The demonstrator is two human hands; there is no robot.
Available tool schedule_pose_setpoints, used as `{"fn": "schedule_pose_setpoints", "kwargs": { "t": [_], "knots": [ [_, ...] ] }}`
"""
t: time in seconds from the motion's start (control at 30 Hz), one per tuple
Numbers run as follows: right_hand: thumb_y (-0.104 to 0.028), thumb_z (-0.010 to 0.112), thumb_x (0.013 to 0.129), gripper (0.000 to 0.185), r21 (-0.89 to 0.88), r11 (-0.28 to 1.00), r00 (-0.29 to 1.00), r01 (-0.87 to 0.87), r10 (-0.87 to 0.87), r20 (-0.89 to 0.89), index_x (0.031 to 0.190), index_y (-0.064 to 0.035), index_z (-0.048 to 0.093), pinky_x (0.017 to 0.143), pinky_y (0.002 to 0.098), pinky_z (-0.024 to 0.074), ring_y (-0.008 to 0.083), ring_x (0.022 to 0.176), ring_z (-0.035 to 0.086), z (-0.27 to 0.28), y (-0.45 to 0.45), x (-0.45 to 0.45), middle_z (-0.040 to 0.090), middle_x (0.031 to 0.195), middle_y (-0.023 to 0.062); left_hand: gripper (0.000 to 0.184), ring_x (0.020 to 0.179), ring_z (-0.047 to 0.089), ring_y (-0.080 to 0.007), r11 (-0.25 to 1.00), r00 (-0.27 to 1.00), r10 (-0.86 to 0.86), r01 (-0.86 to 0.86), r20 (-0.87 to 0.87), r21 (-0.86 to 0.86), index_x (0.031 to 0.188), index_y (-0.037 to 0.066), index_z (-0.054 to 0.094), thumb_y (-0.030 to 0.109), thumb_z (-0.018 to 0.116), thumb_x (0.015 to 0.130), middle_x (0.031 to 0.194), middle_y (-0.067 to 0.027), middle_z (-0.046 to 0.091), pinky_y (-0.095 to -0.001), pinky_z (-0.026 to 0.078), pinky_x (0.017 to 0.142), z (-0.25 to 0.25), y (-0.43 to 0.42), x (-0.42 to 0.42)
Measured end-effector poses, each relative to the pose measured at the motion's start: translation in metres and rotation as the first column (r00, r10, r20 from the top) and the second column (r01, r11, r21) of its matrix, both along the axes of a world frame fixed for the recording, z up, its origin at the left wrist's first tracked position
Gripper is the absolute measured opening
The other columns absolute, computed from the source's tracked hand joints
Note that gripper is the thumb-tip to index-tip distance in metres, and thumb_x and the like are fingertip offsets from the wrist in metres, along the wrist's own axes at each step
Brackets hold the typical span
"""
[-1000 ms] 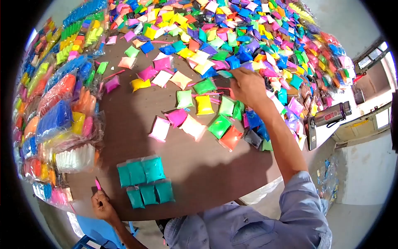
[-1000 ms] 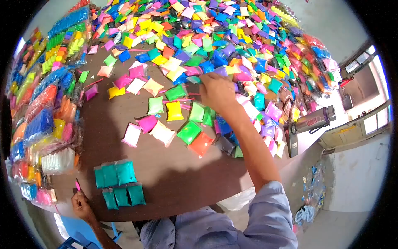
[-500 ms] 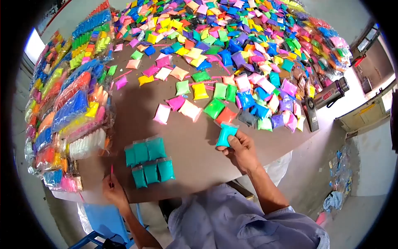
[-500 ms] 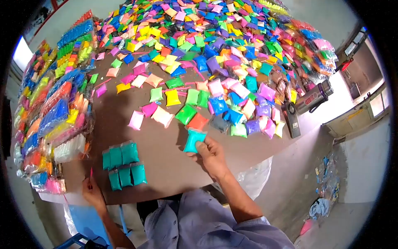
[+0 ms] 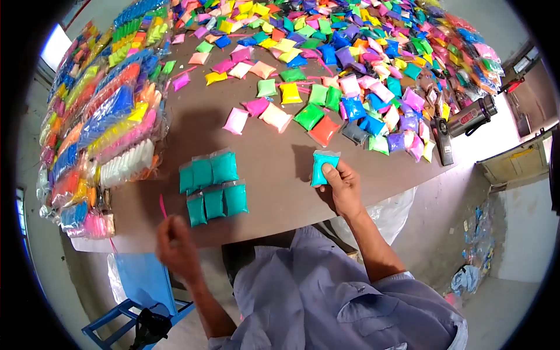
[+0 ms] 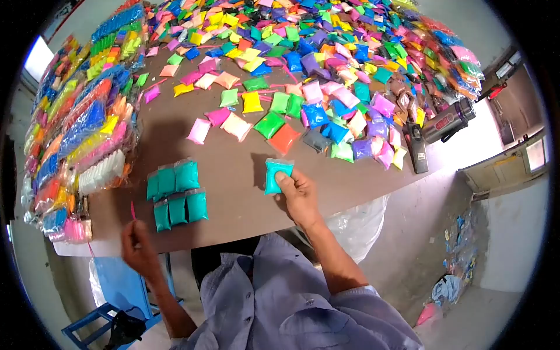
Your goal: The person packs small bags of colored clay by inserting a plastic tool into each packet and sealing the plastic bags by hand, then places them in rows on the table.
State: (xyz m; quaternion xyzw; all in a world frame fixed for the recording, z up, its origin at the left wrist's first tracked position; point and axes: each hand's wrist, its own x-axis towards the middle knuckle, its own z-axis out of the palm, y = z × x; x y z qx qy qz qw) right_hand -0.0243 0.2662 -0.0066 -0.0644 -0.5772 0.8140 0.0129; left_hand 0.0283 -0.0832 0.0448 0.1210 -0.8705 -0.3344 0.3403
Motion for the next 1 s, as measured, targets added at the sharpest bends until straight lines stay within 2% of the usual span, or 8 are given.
{"fn": "schedule_pose_setpoints", "kwargs": {
  "t": [0.1,0.17,0.23,0.33,0.6,0.73,0.8,1.0],
  "knots": [
    [-0.022,0.063,0.105,0.023,0.101,0.995,0.999,-0.013,0.016,-0.034,0.117,-0.0039,0.070,0.064,0.0241,0.0475,0.0067,0.073,0.058,-0.002,-0.005,0.004,0.068,0.087,0.0008,0.017,0.079,0.067,-0.0173,0.914,0.881,-0.401,0.366,0.251,0.174,0.109,0.003,0.071,0.015,0.069,0.097,0.095,-0.0078,0.072,-0.0301,0.053,0.070,0.001,0.065,-0.004],
    [-0.020,0.064,0.104,0.022,0.162,0.987,0.998,-0.007,0.016,-0.056,0.117,-0.0036,0.071,0.064,0.0234,0.0473,0.0046,0.075,0.056,0.000,-0.010,0.008,0.066,0.085,-0.0029,0.021,0.077,0.064,-0.0128,0.785,0.806,-0.578,0.507,0.127,0.357,0.111,0.001,0.069,0.016,0.070,0.097,0.092,-0.0050,0.071,-0.0281,0.052,0.068,0.002,0.125,-0.021],
    [-0.018,0.064,0.103,0.019,0.328,0.944,0.988,-0.021,0.069,-0.136,0.111,-0.0025,0.070,0.065,0.0244,0.0477,0.0041,0.074,0.054,0.013,-0.017,0.014,0.063,0.083,-0.0041,0.024,0.076,0.060,-0.0090,0.589,0.762,-0.647,0.484,0.019,0.647,0.110,-0.001,0.069,0.018,0.072,0.095,0.087,-0.0030,0.069,-0.0268,0.049,0.066,-0.021,0.160,-0.038],
    [-0.018,0.067,0.099,0.015,0.480,0.877,0.983,-0.018,0.104,-0.153,0.103,-0.0032,0.069,0.062,0.0290,0.0478,0.0101,0.068,0.057,0.014,-0.014,0.012,0.064,0.078,0.0023,0.022,0.074,0.056,-0.0064,0.544,0.707,-0.702,0.453,0.088,0.706,0.105,-0.001,0.070,0.018,0.072,0.096,0.080,-0.0005,0.065,-0.0250,0.047,0.064,-0.024,0.176,-0.052],
    [-0.020,0.068,0.098,0.018,0.582,0.813,0.981,0.005,0.110,-0.161,0.096,-0.0029,0.071,0.058,0.0333,0.0463,0.0174,0.064,0.057,0.021,-0.018,0.007,0.063,0.075,0.0107,0.024,0.067,0.045,-0.0045,0.578,0.752,-0.657,0.459,0.050,0.675,0.082,-0.001,0.063,0.015,0.071,0.098,0.068,0.0028,0.055,-0.0250,0.039,0.057,-0.040,0.170,-0.052],
    [-0.020,0.067,0.099,0.018,0.553,0.834,0.980,0.001,0.110,-0.166,0.097,-0.0021,0.071,0.059,0.0335,0.0469,0.0174,0.066,0.059,0.012,-0.015,0.007,0.064,0.076,0.0111,0.025,0.066,0.046,-0.0054,0.613,0.748,-0.661,0.495,0.056,0.616,0.082,-0.001,0.063,0.017,0.071,0.098,0.067,0.0003,0.055,-0.0260,0.040,0.057,-0.038,0.173,-0.049],
    [-0.013,0.063,0.102,0.016,0.521,0.853,0.980,-0.019,0.120,-0.160,0.099,0.0015,0.070,0.065,0.0274,0.0484,0.0073,0.076,0.057,0.013,-0.014,0.009,0.066,0.082,0.0038,0.027,0.064,0.046,-0.0071,0.588,0.724,-0.686,0.494,0.072,0.640,0.082,-0.001,0.062,0.019,0.071,0.098,0.067,-0.0014,0.055,-0.0278,0.041,0.057,-0.037,0.175,-0.049],
    [-0.012,0.066,0.099,0.013,0.443,0.893,0.962,0.086,0.041,-0.268,0.097,0.0002,0.070,0.062,0.0338,0.0487,0.0173,0.067,0.060,0.000,-0.019,0.007,0.065,0.076,0.0095,0.033,0.061,0.045,-0.0137,0.634,0.672,-0.723,0.553,0.161,0.540,0.085,-0.003,0.061,0.026,0.066,0.100,0.066,-0.0106,0.054,-0.0338,0.041,0.056,-0.029,0.180,-0.054]
  ]
}}
